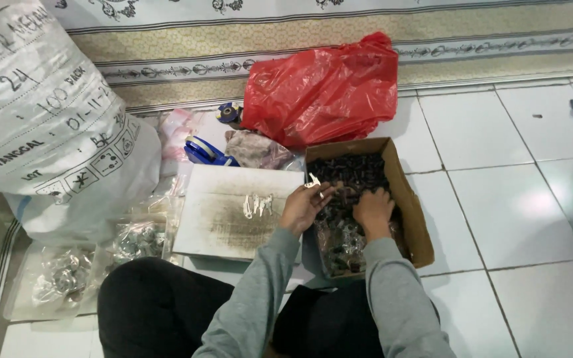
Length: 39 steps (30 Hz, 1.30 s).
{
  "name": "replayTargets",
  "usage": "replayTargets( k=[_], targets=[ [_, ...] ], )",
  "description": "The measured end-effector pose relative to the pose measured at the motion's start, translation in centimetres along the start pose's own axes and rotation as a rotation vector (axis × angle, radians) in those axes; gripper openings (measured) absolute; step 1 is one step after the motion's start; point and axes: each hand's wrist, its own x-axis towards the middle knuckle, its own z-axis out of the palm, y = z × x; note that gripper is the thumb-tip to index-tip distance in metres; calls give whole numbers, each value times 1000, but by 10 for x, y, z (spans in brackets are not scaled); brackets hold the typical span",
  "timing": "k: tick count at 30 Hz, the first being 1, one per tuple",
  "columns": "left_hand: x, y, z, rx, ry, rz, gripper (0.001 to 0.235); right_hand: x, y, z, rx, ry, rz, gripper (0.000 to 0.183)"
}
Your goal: Packaging small metal hardware components into individual plastic bags while sitting on the floor.
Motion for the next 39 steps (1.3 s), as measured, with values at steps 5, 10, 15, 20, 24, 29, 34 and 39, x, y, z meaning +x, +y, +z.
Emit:
replayTargets(
  k=[5,10,15,20,24,29,34,39],
  targets=[
    [4,1,3,70,44,-3,23,-50,-59,-27,254,135,-424,65],
    [16,14,20,285,109,79,29,-44,-68,-27,-53,-138,-496,75],
    [71,27,13,868,192,255,27,3,-13,3,320,-175,-275,52],
    [133,3,33,1562,-16,252,27,15,0,-15,329,88,-287,52],
    [174,-46,1,1982,-190,294,31,-3,-25,-44,312,-22,-288,89],
    [94,-45,29,2260,-243,179,43,-14,-32,-66,165,-25,-330,89],
    [53,-61,25,2241,-431,242,25,-13,-12,-44,166,40,-374,63],
    [55,-71,6,2177,-419,379,29,-11,-1,-43,446,127,-244,51]
  ],
)
